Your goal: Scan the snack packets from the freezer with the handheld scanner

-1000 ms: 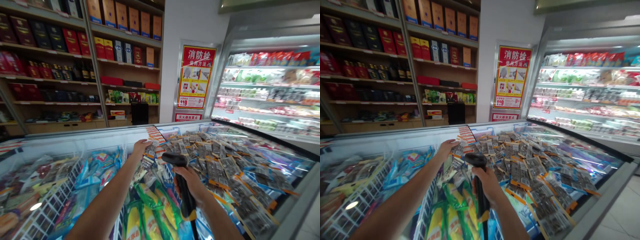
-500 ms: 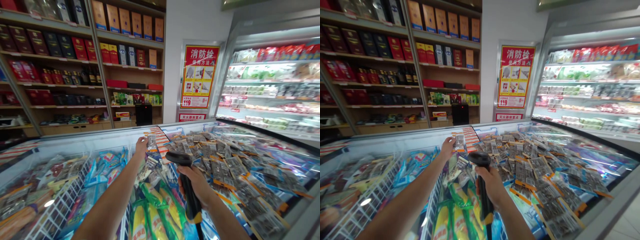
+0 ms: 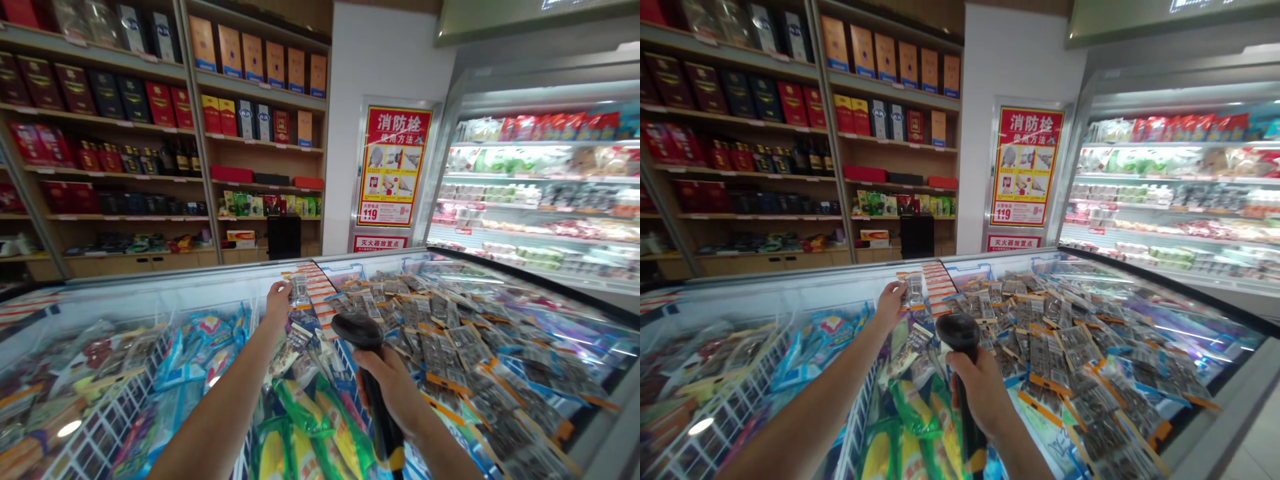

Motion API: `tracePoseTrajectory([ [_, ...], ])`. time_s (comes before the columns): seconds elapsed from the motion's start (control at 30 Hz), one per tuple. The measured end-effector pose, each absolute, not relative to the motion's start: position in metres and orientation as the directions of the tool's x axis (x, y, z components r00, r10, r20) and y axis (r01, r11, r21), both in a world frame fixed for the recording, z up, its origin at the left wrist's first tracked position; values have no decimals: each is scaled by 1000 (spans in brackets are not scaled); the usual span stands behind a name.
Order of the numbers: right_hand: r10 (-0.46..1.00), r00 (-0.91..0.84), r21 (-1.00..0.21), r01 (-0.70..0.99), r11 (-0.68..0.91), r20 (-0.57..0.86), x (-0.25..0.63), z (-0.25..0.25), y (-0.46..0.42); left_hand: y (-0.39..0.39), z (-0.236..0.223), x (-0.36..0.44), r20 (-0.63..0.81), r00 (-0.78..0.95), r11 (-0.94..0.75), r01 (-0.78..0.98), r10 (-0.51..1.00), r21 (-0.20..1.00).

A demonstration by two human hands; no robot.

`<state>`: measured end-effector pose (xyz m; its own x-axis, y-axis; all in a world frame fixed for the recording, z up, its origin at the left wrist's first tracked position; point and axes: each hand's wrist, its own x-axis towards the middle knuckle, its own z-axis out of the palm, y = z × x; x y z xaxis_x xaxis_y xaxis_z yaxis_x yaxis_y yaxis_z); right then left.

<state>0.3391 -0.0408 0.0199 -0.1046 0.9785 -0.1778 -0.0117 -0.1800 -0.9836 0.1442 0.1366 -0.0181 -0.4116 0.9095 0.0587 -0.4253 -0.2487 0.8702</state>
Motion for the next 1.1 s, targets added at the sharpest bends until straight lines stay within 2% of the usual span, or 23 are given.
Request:
tracePoseTrajectory([
  [0.17, 961, -128, -970, 15, -244, -244, 339, 20, -40, 140, -19, 144, 64, -414, -254, -422, 908, 870],
  [0.37, 969, -128, -978, 12, -210, -210, 340, 22, -41, 141, -20, 143, 66, -406, -255, -433, 911, 864],
  [0.53, 961, -130, -970, 23, -242, -243, 341, 20, -43, 141, -20, 141, 90, -418, -283, -426, 904, 859],
  [0.77, 966, -183, -978, -70, -196, -180, 341, 23, -35, 143, -19, 141, 100, -426, -294, -418, 899, 860],
  [0.87, 975, -186, -983, -114, -145, -122, 339, 32, -18, 139, -15, 142, 44, -423, -249, -443, 905, 861],
  [0.97, 981, -177, -994, -61, -94, -82, 339, 35, -6, 134, -11, 142, -57, -333, -135, -527, 941, 839],
  [1.1, 971, -168, -985, -12, -174, -170, 343, 28, -9, 132, -12, 144, -11, -206, -90, -474, 978, 876],
])
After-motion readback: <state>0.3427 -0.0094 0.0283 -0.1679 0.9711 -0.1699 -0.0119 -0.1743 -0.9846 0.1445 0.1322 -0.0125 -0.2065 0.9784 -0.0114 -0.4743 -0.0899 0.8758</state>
